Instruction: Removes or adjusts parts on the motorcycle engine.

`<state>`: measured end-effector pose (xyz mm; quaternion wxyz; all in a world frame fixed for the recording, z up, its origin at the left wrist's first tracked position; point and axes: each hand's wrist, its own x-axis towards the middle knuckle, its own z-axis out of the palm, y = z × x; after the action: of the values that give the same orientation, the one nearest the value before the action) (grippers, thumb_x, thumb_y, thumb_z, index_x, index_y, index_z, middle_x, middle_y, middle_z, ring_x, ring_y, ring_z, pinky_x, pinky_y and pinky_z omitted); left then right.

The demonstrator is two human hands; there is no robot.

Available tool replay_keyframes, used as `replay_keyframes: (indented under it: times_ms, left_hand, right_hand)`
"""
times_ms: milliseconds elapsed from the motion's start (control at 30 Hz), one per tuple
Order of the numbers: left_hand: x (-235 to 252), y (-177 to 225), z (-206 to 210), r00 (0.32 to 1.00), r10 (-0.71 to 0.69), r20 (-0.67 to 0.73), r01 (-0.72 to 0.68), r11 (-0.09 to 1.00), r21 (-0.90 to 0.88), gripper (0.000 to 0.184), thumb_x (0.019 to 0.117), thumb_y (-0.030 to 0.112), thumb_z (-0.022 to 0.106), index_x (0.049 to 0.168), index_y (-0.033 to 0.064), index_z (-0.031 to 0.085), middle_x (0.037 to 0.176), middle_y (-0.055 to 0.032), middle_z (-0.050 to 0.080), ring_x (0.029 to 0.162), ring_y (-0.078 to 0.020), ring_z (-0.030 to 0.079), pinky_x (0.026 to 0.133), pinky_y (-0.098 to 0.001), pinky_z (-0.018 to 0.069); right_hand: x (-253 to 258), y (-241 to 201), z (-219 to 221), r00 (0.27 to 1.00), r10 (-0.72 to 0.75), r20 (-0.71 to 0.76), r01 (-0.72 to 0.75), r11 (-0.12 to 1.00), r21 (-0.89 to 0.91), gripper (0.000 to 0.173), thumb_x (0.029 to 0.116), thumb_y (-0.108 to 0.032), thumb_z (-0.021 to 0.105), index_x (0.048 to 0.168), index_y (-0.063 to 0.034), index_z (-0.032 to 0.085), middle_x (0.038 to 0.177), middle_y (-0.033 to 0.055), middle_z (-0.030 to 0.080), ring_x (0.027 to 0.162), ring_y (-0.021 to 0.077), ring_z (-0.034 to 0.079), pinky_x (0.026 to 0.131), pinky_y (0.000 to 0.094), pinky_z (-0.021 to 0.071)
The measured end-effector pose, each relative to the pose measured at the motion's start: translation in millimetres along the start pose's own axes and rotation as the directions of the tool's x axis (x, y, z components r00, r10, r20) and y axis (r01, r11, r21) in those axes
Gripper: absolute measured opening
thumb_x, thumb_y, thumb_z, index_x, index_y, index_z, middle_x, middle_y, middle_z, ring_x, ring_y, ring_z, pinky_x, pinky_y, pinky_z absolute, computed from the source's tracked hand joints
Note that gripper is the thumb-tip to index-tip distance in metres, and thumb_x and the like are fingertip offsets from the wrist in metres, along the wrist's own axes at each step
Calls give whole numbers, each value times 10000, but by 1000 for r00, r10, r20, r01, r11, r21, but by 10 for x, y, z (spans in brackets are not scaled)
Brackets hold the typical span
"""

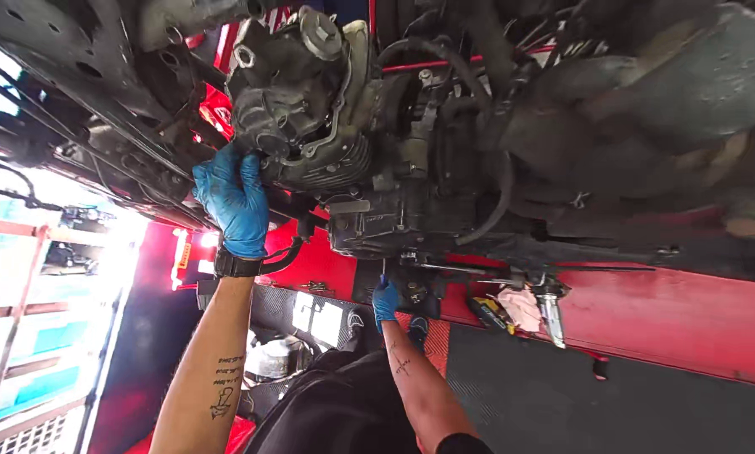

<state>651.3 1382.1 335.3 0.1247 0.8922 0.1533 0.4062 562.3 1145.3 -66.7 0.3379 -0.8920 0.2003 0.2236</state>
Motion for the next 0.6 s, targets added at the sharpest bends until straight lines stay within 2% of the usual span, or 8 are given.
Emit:
replay_keyframes:
  times_ms: [133, 233, 300, 333, 400, 467, 533, 600]
  left_hand:
    - [9, 27, -9, 1000, -2, 1, 2, 1000, 6, 364, 1041, 367, 558, 1159, 84, 755, 1047, -160, 710, 1049, -327, 634, 958, -504, 461]
    - [25, 58, -38, 1000, 3, 28, -3, 1000, 1, 399, 1034, 366, 543, 1153, 47, 751, 1063, -199, 722, 1069, -390, 646, 978, -571, 451]
    - [30, 86, -87, 997, -27, 72, 27, 1000, -2, 403, 1030, 353, 542, 1177, 35, 743, 1087, -207, 722, 1101, -405, 639, 993, -597, 437]
    - [35, 97, -108, 996, -37, 86, 38, 999, -11, 400, 1029, 349, 549, 1180, 34, 745, 1094, -206, 727, 1104, -404, 642, 987, -596, 441]
    - [71, 136, -171, 987, -71, 141, 75, 997, -19, 415, 1030, 366, 550, 1209, 44, 742, 1124, -205, 728, 1124, -404, 646, 1000, -596, 452]
    - [108, 176, -247, 970, -124, 211, 135, 990, -39, 442, 1027, 374, 553, 1252, 34, 721, 1176, -214, 719, 1177, -415, 631, 1031, -599, 445]
    - [172, 214, -325, 927, -197, 318, 232, 970, -73, 480, 1029, 389, 548, 1326, 33, 676, 1246, -217, 694, 1253, -407, 597, 1089, -577, 432]
    - [253, 265, -421, 866, -260, 428, 358, 919, -165, 514, 1043, 379, 531, 1409, 26, 605, 1340, -208, 655, 1328, -338, 566, 1153, -516, 408]
  right_hand:
    - [-233, -226, -247, 992, -58, 113, 75, 986, -148, 524, 962, -293, 606, 1422, -43, 572, 1313, 243, 645, 1216, 414, 625, 1001, 603, 499]
    - [-726, -593, -732, 876, -292, 384, 302, 953, 35, 387, 983, -328, 631, 1232, -39, 698, 1118, 205, 726, 1056, 373, 696, 926, 603, 535]
    - [-1101, -993, -1213, 751, -517, 411, 460, 856, 236, 334, 996, -309, 625, 1177, -48, 729, 1057, 143, 746, 988, 278, 718, 928, 514, 556]
    - [-1283, -1226, -1506, 706, -630, 322, 545, 775, 321, 320, 992, -306, 627, 1156, -52, 734, 1028, 116, 748, 947, 231, 720, 900, 462, 573]
    - [-1569, -1731, -2130, 603, -798, -25, 746, 552, 372, 314, 976, -293, 647, 1154, -49, 735, 1046, 96, 743, 946, 184, 718, 869, 395, 597]
    - [-1685, -2235, -2725, 421, -843, -335, 905, 362, 225, 410, 949, -292, 686, 1251, -16, 693, 1190, 144, 719, 1098, 231, 698, 943, 405, 585]
    - [-1640, -2697, -3171, 299, -865, -402, 951, 304, 52, 614, 925, -381, 713, 1384, 10, 598, 1385, 191, 631, 1312, 305, 595, 1091, 463, 502]
    - [-1487, -3120, -3377, 287, -901, -327, 946, 320, -53, 871, 873, -525, 739, 1504, 12, 470, 1525, 206, 512, 1463, 344, 438, 1204, 498, 380]
